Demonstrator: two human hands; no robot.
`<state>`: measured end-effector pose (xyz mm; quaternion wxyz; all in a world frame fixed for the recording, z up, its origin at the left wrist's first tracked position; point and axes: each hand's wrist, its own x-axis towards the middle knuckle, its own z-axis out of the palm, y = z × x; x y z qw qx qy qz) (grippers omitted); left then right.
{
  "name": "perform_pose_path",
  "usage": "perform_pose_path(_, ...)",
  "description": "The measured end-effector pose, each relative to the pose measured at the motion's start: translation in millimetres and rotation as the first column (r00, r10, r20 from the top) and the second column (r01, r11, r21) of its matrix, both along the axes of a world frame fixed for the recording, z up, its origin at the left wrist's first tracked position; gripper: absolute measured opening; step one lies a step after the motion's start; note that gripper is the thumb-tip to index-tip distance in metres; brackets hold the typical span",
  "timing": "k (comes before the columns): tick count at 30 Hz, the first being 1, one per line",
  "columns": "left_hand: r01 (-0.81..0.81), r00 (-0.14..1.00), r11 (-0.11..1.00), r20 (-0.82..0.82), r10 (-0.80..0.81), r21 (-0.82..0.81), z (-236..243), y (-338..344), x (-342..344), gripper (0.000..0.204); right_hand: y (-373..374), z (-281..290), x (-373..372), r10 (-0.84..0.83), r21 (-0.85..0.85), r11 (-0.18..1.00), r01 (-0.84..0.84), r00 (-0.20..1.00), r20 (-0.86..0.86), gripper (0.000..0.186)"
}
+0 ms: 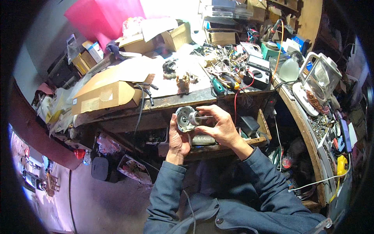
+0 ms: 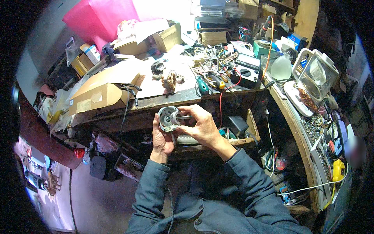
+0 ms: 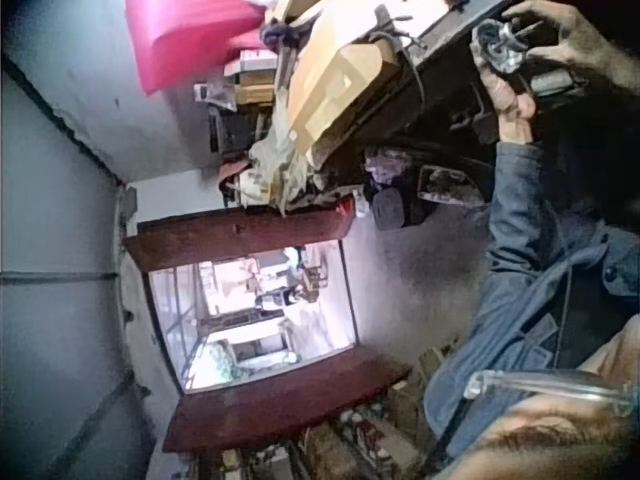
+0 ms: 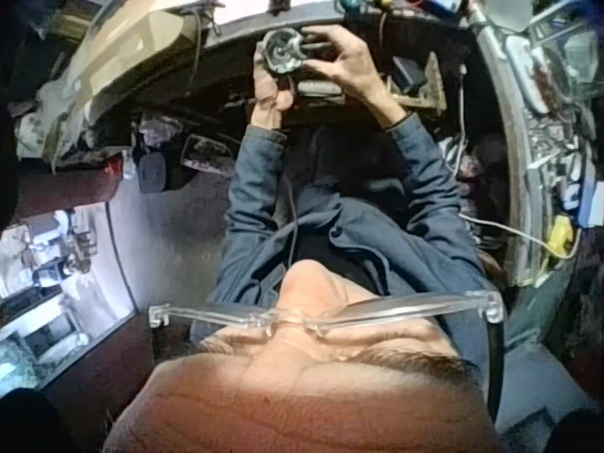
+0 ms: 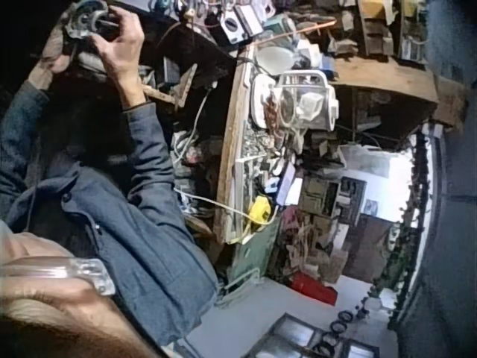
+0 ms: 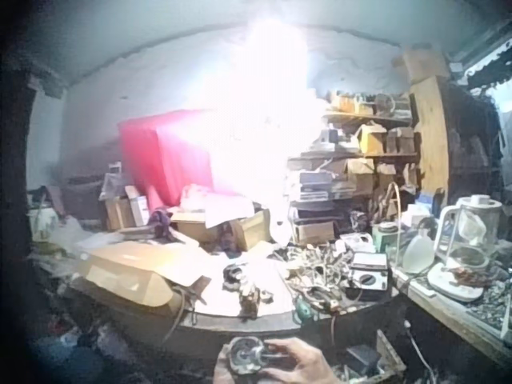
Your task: The person disassembles a small cylindrical electrical component, removes a coil, and reassembles it using a screwdriver. They handle the component and coil repeatedly, adjusting and tightening parts on a cluttered workbench.
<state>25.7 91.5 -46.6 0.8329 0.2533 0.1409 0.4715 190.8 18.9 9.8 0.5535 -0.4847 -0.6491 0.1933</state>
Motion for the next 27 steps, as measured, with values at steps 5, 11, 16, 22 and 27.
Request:
perform_pose_path(5, -0.013, 1.000, 0.999, 0.004, 0.013, -0.041, 2, -3, -1, 0.050, 7, -4, 1, -0.062, 0.205, 0.978, 0.038, 0.992, 0.112, 0.046)
perform_pose_path(11, -0.002, 1.000, 1.000, 0.013, 0.002, 0.002, 5, -8, -2, 0.061, 9, 3, -2, -0.015, 0.188, 0.982, 0.004, 0.998, 0.061, 0.039)
perform_pose_path(16, -0.004, 0.999, 0.999, 0.047, 0.006, -0.042, -1, -6, 0, 0.063, 9, 2, 1, -0.028, 0.204, 0.979, 0.011, 0.996, 0.081, 0.043)
perform_pose_path(22, 0.071, 0.997, 0.996, -0.019, -0.072, -0.056, -7, 1, -11, 0.063, 11, 13, 3, -0.006, 0.132, 0.991, -0.003, 0.997, 0.072, 0.041)
perform_pose_path(27, 0.083, 0.996, 0.995, 0.025, -0.082, -0.051, -6, 0, -10, 0.069, 12, 17, 3, 0.015, 0.161, 0.987, -0.029, 0.996, 0.085, 0.040)
